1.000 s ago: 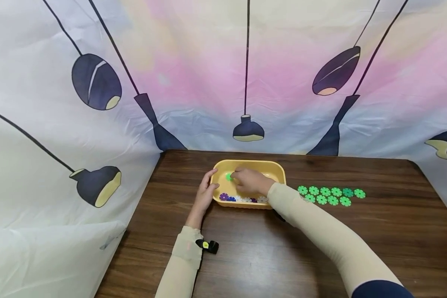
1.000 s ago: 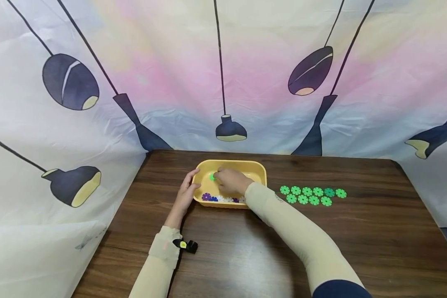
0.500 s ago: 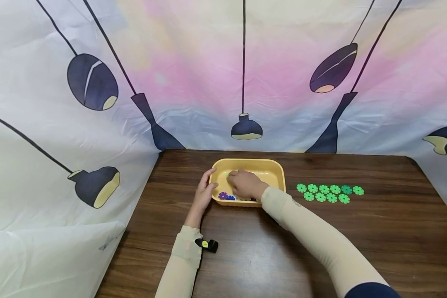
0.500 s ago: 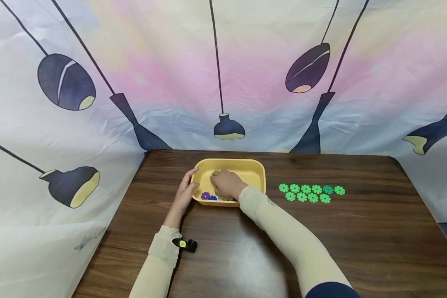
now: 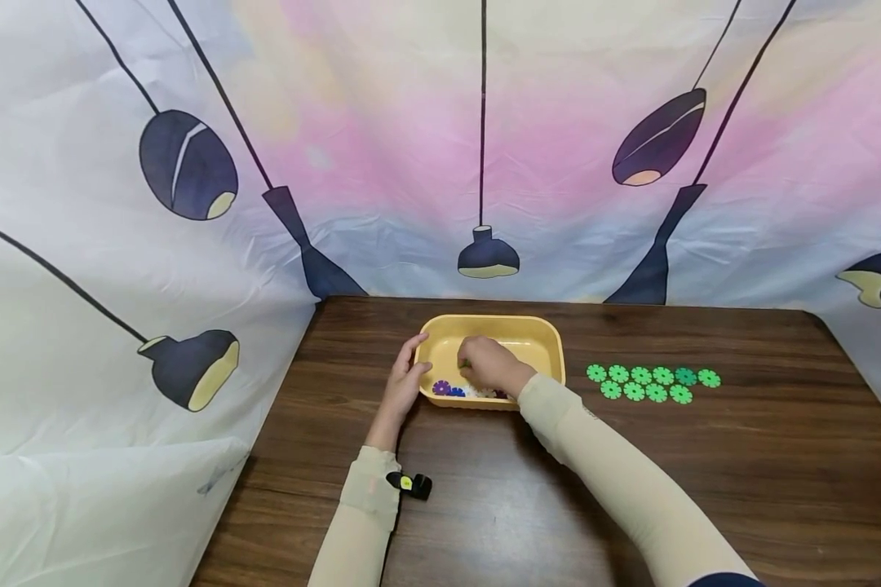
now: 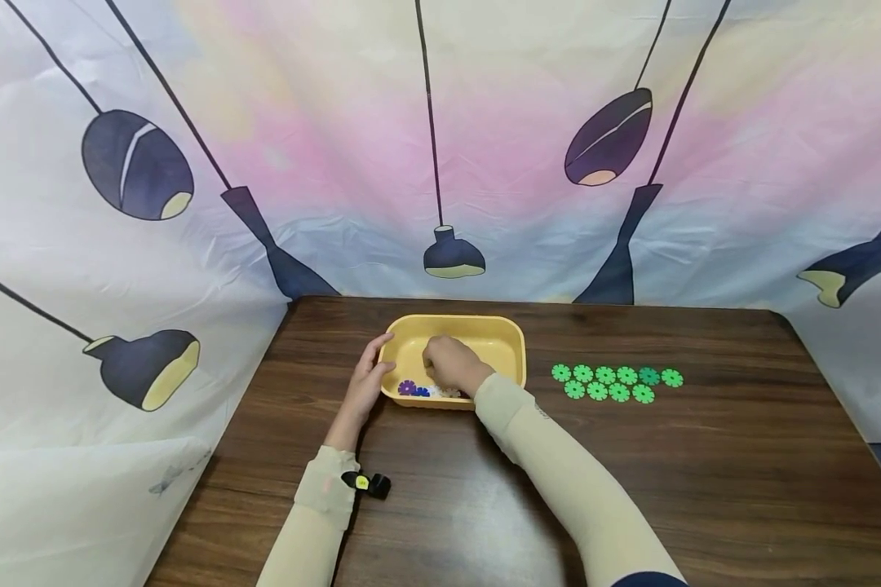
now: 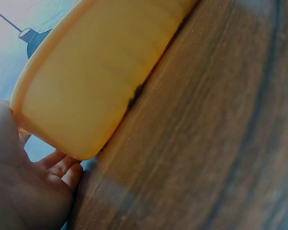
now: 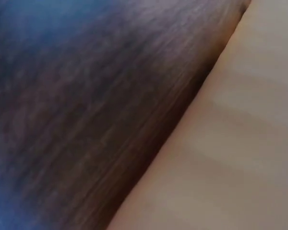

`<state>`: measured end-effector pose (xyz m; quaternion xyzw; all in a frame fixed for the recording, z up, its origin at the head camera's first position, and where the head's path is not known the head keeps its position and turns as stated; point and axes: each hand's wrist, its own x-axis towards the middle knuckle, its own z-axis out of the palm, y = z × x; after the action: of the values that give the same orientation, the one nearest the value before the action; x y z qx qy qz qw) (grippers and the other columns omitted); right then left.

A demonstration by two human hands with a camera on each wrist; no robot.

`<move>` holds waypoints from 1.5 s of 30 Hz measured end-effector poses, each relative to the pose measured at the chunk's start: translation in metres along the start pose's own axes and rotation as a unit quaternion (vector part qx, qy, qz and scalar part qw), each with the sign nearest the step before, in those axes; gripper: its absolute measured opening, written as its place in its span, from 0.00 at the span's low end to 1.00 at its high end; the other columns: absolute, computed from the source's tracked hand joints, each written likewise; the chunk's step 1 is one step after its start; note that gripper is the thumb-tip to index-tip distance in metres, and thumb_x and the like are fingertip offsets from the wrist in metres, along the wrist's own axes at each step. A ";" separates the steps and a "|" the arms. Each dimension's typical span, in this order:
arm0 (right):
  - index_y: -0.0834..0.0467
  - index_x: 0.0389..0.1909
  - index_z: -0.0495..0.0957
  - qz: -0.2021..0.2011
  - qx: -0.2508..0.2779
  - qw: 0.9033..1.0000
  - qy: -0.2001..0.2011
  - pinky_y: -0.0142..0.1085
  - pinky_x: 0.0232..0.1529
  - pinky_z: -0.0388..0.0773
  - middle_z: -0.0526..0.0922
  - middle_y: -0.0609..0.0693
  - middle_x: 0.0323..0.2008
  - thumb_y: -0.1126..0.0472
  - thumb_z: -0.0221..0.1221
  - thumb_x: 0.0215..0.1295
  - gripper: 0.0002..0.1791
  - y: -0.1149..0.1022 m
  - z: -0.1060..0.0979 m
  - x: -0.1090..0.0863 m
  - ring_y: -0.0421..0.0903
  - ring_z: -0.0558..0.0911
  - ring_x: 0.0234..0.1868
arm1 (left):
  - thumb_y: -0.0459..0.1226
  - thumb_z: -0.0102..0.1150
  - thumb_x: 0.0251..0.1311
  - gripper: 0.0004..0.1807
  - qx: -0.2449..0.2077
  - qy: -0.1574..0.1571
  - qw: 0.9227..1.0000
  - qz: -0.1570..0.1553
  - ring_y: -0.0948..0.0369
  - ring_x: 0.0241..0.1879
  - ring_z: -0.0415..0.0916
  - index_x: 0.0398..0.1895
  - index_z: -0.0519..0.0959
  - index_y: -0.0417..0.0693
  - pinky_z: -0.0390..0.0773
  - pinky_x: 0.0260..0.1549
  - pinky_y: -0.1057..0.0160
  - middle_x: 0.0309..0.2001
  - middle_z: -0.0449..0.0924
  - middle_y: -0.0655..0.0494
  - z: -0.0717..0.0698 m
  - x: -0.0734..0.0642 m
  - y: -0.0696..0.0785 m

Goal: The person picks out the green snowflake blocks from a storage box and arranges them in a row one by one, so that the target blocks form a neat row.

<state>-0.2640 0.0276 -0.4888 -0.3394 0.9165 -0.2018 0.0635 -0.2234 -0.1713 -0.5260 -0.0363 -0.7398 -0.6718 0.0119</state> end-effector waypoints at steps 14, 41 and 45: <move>0.63 0.39 0.84 0.015 -0.004 1.000 -0.003 0.40 0.37 0.78 0.80 0.51 0.32 0.69 0.66 0.64 0.04 -0.002 -0.002 0.000 0.45 0.76 0.33 | 0.27 0.50 0.68 0.31 0.011 0.002 1.000 -0.004 0.48 0.80 0.53 0.76 0.69 0.43 0.56 0.76 0.44 0.80 0.61 0.43 0.000 0.001 0.000; 0.65 0.50 0.87 -0.005 0.058 0.998 0.011 0.36 0.37 0.78 0.84 0.56 0.47 0.68 0.64 0.63 0.15 0.010 -0.035 -0.047 0.45 0.79 0.37 | 0.25 0.50 0.66 0.31 0.007 0.000 1.000 0.010 0.48 0.80 0.54 0.75 0.69 0.40 0.56 0.76 0.45 0.79 0.62 0.42 0.001 0.002 -0.003; 0.67 0.49 0.87 -0.015 0.047 0.999 0.018 0.39 0.42 0.82 0.85 0.57 0.46 0.68 0.66 0.65 0.13 0.012 -0.042 -0.054 0.47 0.83 0.41 | 0.24 0.49 0.67 0.32 0.002 0.000 1.000 0.006 0.47 0.80 0.53 0.76 0.68 0.38 0.56 0.76 0.44 0.80 0.60 0.40 0.000 0.003 -0.003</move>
<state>-0.2404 0.0844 -0.4564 -0.3457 0.9021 -0.2513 0.0600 -0.2269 -0.1717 -0.5292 -0.0406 -0.7408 -0.6703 0.0158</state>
